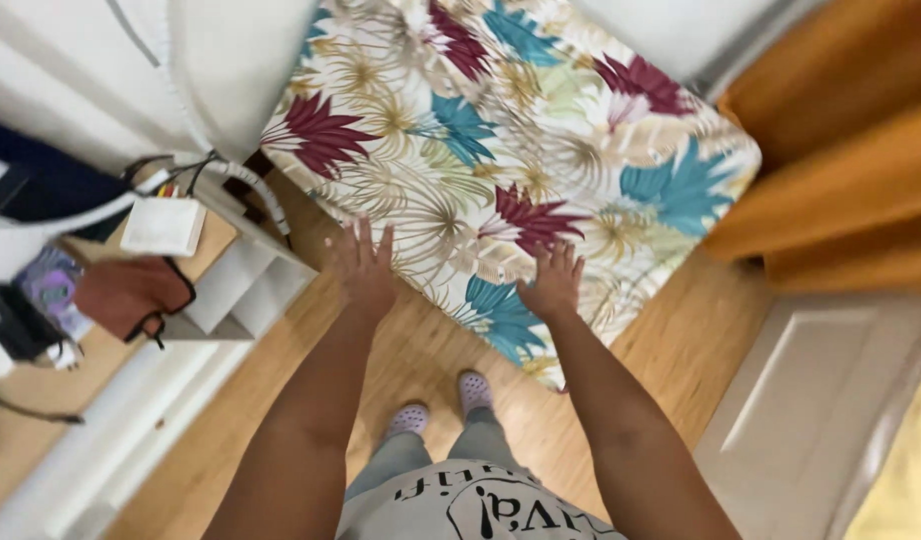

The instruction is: The person smooths a floral-patterned mattress and adjusts a yellow bedsheet. Then the person picks up a broom and dustpan and sweeps the floor around the bed and a nearby cabinet, collecting debris into the dustpan.

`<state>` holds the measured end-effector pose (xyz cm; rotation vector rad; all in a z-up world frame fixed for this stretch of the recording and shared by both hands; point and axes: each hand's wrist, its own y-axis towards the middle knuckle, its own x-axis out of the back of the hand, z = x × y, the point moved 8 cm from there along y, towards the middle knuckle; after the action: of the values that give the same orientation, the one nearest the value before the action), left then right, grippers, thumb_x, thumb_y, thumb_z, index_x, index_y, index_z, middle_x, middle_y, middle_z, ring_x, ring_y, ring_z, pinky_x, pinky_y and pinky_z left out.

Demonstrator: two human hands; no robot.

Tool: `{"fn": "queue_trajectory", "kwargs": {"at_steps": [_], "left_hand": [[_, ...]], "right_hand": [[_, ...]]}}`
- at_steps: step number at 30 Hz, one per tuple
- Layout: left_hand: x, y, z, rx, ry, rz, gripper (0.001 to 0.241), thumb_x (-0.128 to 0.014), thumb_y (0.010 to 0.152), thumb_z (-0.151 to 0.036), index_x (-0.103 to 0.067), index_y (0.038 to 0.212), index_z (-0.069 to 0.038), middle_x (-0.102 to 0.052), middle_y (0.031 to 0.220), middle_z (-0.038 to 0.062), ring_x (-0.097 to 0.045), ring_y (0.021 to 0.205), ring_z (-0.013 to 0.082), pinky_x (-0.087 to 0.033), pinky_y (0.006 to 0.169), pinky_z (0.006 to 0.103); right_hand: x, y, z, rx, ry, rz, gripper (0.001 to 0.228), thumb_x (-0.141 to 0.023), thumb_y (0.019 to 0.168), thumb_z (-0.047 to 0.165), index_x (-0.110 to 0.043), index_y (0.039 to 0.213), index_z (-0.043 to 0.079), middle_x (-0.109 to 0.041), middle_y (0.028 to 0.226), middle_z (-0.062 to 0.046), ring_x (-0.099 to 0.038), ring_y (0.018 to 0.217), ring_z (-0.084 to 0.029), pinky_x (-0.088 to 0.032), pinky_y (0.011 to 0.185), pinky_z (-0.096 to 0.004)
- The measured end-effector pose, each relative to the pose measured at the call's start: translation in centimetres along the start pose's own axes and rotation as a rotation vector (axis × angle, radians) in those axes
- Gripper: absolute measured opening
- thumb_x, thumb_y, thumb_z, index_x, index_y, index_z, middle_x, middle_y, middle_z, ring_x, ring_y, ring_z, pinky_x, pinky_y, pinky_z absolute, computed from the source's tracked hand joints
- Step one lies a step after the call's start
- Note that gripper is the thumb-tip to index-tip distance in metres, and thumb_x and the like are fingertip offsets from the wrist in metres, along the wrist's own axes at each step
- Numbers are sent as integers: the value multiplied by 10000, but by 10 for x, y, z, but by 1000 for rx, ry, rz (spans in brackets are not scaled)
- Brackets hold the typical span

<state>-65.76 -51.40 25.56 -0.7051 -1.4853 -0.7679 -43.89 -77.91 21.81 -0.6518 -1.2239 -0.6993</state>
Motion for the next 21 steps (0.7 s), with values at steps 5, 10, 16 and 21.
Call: {"fn": "queue_trajectory", "kwargs": {"at_steps": [5, 10, 16, 21], "left_hand": [[34, -18, -42, -303, -141, 64, 925, -668, 809, -221, -244, 1631, -237, -23, 1712, 178, 13, 1566, 426, -23, 1187, 705], [25, -36, -92, -648, -195, 6, 771, -711, 780, -165, -464, 1510, -197, -192, 1678, 185, -83, 1570, 426, -67, 1201, 710], [1, -85, -168, -970, -175, 23, 405, -714, 848, -175, -691, 1252, -183, -523, 1460, 79, -204, 1571, 368, -56, 1218, 735], [7, -148, -238, -1207, -226, 25, 523, -712, 835, -210, -647, 1353, -179, -560, 1382, 85, -270, 1516, 383, -41, 1199, 744]], "right_hand": [[-3, -89, -26, -279, 18, -43, 907, -721, 795, 478, -373, 1556, 127, -194, 1659, -210, -109, 1541, -398, -74, 1229, -586], [-2, -193, -51, -444, 151, -270, 769, -719, 813, 352, -470, 1502, 120, -347, 1599, -219, -286, 1493, -400, -218, 1220, -548], [-1, -349, -89, -694, 211, -532, 533, -721, 837, 206, -630, 1349, 87, -511, 1504, -243, -513, 1318, -423, -421, 1106, -481], [-6, -486, -96, -961, 55, -639, 427, -720, 843, 191, -671, 1254, 88, -531, 1485, -220, -517, 1330, -406, -419, 1091, -495]]}}
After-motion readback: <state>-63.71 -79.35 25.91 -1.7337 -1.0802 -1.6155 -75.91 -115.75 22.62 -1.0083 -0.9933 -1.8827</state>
